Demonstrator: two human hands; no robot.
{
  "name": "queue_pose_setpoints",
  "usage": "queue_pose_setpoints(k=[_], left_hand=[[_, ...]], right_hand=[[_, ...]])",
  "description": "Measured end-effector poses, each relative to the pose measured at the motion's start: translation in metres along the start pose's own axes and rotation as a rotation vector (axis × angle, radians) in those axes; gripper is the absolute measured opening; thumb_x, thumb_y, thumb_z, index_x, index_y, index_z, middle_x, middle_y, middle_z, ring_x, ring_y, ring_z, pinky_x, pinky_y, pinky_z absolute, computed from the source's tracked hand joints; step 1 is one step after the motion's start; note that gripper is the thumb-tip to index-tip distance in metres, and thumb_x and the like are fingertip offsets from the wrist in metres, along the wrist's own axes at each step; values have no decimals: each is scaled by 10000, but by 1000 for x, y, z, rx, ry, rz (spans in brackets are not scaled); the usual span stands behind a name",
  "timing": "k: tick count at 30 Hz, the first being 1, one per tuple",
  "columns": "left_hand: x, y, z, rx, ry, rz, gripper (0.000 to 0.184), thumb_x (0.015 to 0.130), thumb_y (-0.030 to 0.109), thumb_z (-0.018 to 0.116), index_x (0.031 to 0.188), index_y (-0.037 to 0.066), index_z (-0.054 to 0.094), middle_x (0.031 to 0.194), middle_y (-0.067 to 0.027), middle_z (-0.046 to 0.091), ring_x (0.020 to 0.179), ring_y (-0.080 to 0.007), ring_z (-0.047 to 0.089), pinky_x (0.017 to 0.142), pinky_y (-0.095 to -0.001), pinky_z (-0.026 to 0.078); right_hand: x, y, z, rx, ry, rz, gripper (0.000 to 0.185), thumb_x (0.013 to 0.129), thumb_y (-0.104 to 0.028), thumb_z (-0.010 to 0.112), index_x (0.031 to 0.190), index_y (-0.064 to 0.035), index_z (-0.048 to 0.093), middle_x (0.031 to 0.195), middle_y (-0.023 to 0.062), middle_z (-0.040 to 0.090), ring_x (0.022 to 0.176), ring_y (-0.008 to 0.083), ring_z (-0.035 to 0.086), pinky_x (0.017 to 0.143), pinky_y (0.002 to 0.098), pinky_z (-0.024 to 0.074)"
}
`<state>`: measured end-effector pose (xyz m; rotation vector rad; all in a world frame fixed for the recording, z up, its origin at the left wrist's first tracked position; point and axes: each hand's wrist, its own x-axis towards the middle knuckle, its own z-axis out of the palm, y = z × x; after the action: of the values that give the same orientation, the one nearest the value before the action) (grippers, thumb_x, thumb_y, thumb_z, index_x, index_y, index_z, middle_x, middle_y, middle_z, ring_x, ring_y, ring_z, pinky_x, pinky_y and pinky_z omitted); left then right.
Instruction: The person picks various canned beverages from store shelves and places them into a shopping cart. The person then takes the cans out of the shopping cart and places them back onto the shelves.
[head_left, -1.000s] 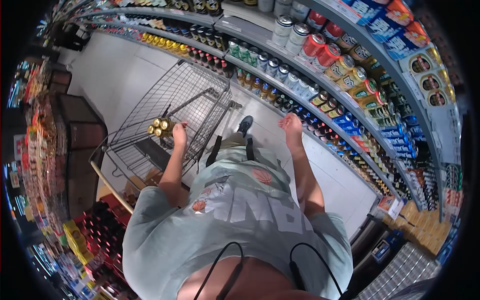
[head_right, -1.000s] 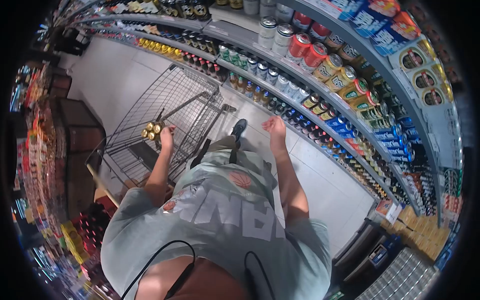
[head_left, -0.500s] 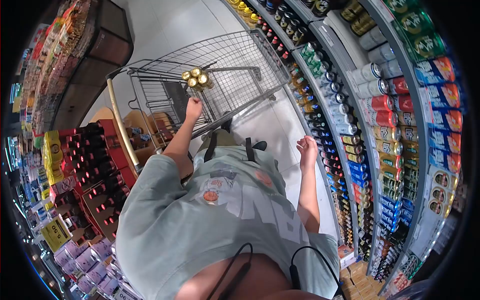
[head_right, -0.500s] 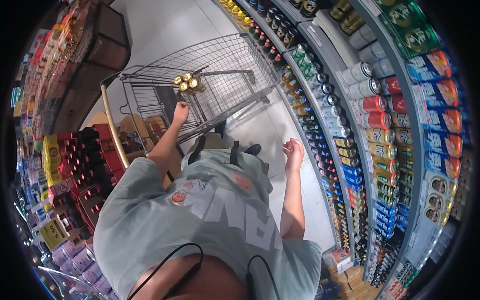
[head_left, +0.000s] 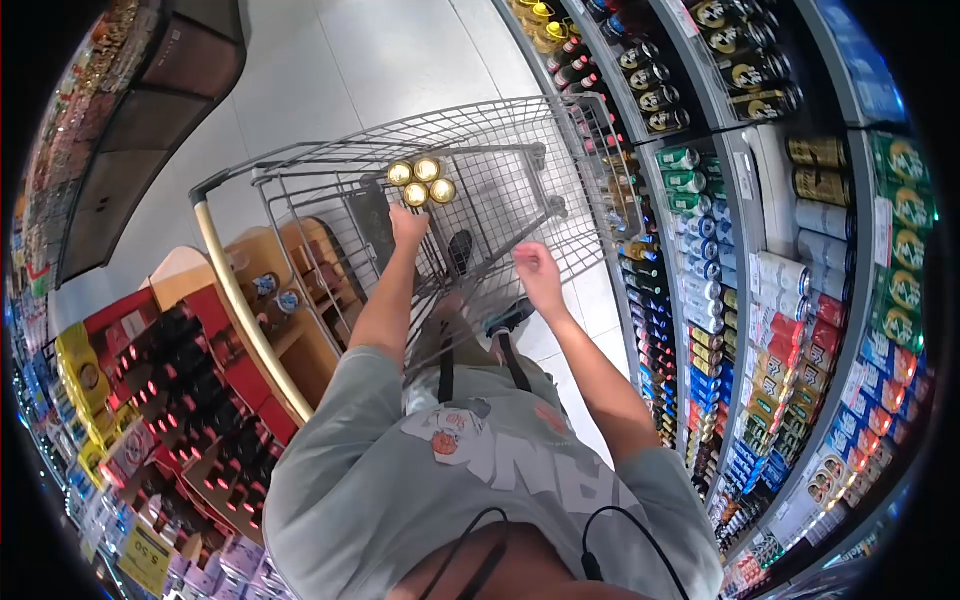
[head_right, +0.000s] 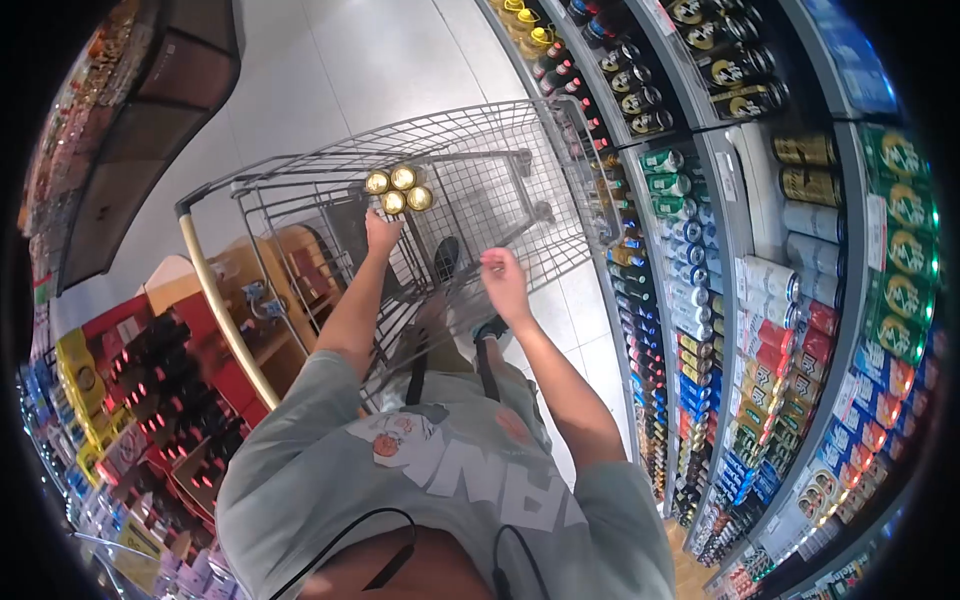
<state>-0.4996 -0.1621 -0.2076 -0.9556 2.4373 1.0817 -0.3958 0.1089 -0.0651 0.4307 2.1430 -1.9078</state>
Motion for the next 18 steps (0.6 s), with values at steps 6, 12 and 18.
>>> queue_pose_setpoints(k=[6,12,18], left_hand=[[24,0,36,-196,89,18,917,672,93,830,1433,-36,337,1392,-252,440,1306,-418,442,1135,-446,373],[36,-12,52,-283,242,150,802,743,56,776,1426,-22,362,1363,-273,465,1271,-453,464,1069,-498,411],[39,-17,51,-271,188,68,749,725,90,804,1371,-11,437,1297,-239,542,1230,-417,514,1041,-472,430]], right_hand=[[103,7,100,-602,-96,-6,549,796,-56,695,1315,-28,518,1290,185,579,1233,349,549,1034,387,460],[176,41,159,-824,-182,119,841,737,-86,768,1467,-91,350,1439,171,453,1331,365,465,1076,436,446],[201,64,186,-959,-211,291,878,730,-142,809,1466,-154,331,1459,127,422,1301,353,504,1006,485,498]])
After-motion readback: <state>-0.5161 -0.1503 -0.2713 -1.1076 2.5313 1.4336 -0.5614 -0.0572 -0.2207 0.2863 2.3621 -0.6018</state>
